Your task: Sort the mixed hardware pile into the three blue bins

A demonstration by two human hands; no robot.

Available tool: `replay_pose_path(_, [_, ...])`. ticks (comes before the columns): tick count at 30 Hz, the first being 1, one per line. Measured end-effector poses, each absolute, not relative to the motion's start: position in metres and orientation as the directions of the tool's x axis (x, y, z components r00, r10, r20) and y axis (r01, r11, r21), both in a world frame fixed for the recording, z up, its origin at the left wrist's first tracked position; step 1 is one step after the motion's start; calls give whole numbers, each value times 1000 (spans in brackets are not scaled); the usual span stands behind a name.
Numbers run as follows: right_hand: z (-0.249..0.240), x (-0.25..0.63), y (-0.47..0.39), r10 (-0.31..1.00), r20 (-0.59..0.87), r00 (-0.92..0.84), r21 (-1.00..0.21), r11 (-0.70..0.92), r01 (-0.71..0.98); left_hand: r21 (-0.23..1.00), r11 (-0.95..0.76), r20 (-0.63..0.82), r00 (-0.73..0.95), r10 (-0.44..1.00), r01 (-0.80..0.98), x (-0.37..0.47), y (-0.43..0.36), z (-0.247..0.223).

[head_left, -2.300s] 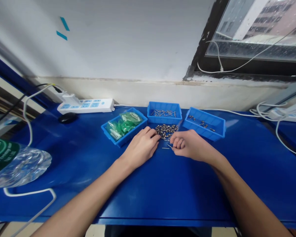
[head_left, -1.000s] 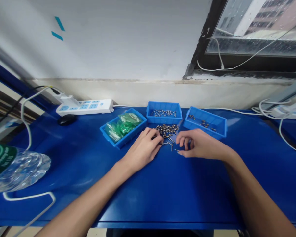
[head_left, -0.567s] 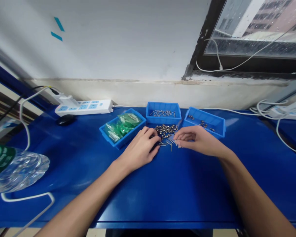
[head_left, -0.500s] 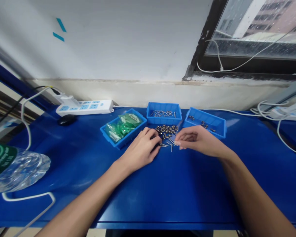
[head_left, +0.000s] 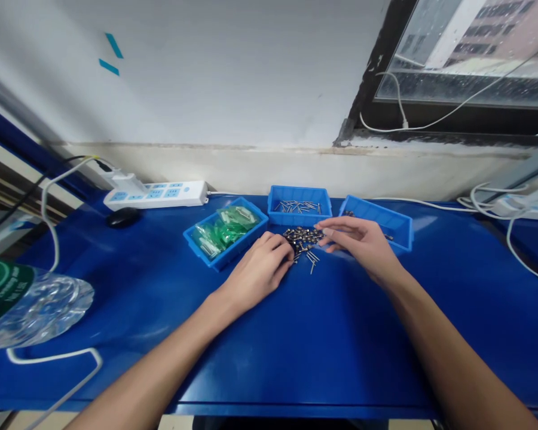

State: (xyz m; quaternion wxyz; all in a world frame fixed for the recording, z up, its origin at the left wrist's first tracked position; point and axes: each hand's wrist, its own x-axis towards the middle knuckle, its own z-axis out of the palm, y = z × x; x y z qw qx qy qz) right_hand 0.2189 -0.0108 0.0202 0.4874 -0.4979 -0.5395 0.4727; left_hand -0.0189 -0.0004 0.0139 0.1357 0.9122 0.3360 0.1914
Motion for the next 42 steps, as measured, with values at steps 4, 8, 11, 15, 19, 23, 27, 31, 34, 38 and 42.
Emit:
replay_pose_path(4, [18, 217, -11, 997, 68, -34, -986, 72, 149, 298, -730, 268, 680, 683, 615, -20, -2, 17])
replay_pose_path(8, [18, 217, -13, 990, 97, -106, -923, 130, 362, 257, -740, 232, 704, 671, 621, -20, -4, 19])
replay_pose_path(11, [16, 217, -14, 976, 113, -188, -808, 201, 554, 276, -743, 220, 713, 666, 609, -19, -4, 18])
replay_pose_path(15, [13, 216, -15, 966, 90, -241, -750, 225, 621, 310, -744, 223, 716, 662, 592, -20, -2, 17])
replay_pose_path(19, [12, 217, -15, 968, 78, -238, -762, 212, 612, 346, -744, 232, 716, 658, 571, -21, -1, 18])
replay_pose_path(23, [13, 219, -15, 970, 49, -239, -788, 185, 587, 339, -752, 242, 721, 650, 565, -21, -2, 18])
replay_pose_path(27, [18, 223, -16, 973, -1, -229, -839, 124, 529, 299, -775, 261, 734, 627, 556, -20, -3, 16])
replay_pose_path(31, [29, 229, -17, 962, -74, -263, -911, 42, 410, 304, -786, 251, 750, 612, 539, -18, -4, 15])
replay_pose_path(34, [37, 224, -11, 990, -2, -144, -963, 37, 265, 335, -789, 249, 759, 601, 515, -17, -4, 15])
replay_pose_path(38, [39, 210, 1, 972, 202, 120, -971, 183, 153, 378, -781, 259, 753, 605, 498, -19, -3, 15])
replay_pose_path(42, [33, 206, 1, 977, 203, 71, -949, 179, 260, 403, -778, 275, 747, 605, 482, -20, -2, 14])
